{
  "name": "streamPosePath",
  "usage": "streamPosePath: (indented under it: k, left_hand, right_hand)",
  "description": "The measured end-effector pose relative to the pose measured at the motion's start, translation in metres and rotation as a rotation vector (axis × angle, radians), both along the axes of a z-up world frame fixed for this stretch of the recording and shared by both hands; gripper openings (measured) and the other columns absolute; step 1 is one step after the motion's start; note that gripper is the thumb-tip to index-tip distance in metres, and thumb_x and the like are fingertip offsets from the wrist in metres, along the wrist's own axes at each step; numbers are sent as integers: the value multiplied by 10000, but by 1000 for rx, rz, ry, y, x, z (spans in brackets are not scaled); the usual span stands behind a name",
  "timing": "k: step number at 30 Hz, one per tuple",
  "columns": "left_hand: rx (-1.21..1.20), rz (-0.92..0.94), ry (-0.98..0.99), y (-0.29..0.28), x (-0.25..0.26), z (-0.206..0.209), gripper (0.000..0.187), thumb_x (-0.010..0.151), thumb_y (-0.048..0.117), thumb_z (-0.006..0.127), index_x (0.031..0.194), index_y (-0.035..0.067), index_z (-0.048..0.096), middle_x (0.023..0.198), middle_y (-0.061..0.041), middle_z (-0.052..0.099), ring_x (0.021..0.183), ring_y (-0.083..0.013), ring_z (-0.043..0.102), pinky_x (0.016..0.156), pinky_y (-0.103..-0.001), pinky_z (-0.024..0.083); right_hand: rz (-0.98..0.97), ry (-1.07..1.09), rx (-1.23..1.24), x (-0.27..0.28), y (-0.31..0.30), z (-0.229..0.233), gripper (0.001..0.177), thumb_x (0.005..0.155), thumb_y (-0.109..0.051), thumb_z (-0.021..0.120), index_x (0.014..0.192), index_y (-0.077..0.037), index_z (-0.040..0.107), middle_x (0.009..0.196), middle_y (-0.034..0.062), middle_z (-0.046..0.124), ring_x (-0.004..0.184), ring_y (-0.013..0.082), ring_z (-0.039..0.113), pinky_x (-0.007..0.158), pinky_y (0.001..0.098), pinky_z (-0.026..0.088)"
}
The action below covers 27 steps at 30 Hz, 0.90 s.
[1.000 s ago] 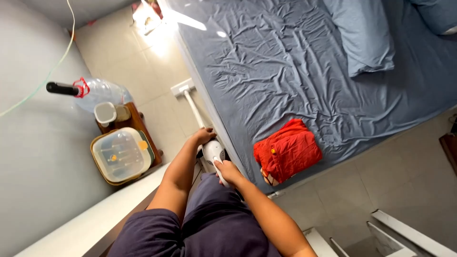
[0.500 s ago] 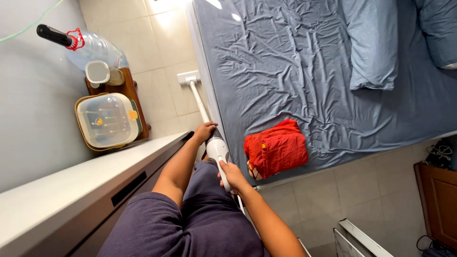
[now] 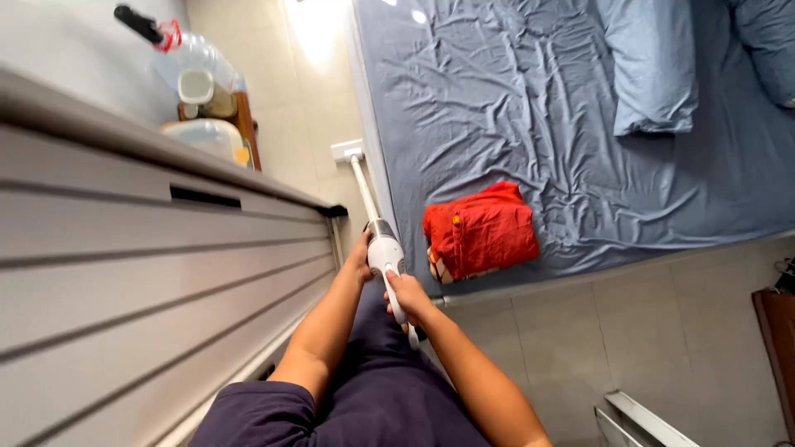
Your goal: The recorder is vacuuming the floor in a bedroom using a handheld vacuum cleaner.
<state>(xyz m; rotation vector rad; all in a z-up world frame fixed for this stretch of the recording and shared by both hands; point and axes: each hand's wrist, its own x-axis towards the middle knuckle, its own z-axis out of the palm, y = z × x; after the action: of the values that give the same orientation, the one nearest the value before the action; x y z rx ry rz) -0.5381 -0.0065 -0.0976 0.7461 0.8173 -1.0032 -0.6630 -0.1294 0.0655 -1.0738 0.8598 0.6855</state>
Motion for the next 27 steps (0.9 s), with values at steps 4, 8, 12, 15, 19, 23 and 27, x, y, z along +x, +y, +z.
streamPosePath:
  k: [4, 8, 12, 15, 19, 23, 27]
  left_hand:
    - [-32, -3, 49, 14, -73, 21, 648, 992, 639, 429, 1144, 62, 681, 982, -146, 736, 879, -312, 700, 824, -485, 592]
    - [-60, -11, 41, 24, -72, 20, 605, 988, 578, 428, 1148, 58, 693, 987, -149, 754, 877, -307, 725, 852, -482, 598]
    - [-52, -93, 97, 34, -76, 18, 555, 990, 549, 472, 1110, 54, 692, 979, -155, 752, 854, -306, 729, 853, -471, 603]
    - [53, -160, 91, 37, -61, -5, 482, 984, 509, 521, 1058, 65, 692, 938, -144, 744, 830, -296, 723, 832, -458, 610]
    - [164, -276, 98, 46, -71, -13, 415, 974, 474, 561, 990, 77, 682, 859, -136, 724, 757, -295, 698, 779, -462, 609]
    - [165, -307, 105, 46, -84, 7, 381, 964, 428, 554, 959, 68, 678, 814, -137, 725, 695, -289, 699, 742, -443, 608]
    - [200, -321, 110, 46, -109, 24, 364, 962, 423, 524, 959, 89, 667, 818, -127, 724, 697, -276, 701, 739, -437, 608]
  right_hand:
    - [61, -9, 0, -59, 7, 19, 435, 1059, -469, 498, 1018, -39, 552, 736, 72, 623, 460, 162, 576, 416, 343, 509]
    - [110, -1, -19, -73, 17, 21, 413, 1035, -444, 506, 982, -39, 573, 703, 82, 620, 434, 182, 577, 395, 357, 486]
    - [100, -17, -33, -87, 25, 28, 428, 1045, -451, 519, 978, -33, 576, 722, 70, 647, 443, 170, 580, 407, 339, 484]
    - [138, -9, -87, -91, 34, 38, 449, 1041, -447, 530, 977, -7, 591, 712, 90, 654, 440, 183, 596, 407, 341, 498]
    - [254, 24, -199, -99, 39, 71, 431, 1015, -439, 546, 988, -11, 589, 709, 100, 672, 441, 195, 625, 408, 347, 513]
    - [337, 17, -188, -102, 35, 102, 452, 1027, -430, 532, 1029, 19, 585, 725, 108, 666, 446, 202, 632, 407, 354, 515]
    - [376, 85, -169, -117, 30, 130, 473, 1038, -431, 527, 1064, 36, 596, 724, 122, 667, 451, 211, 639, 416, 360, 528]
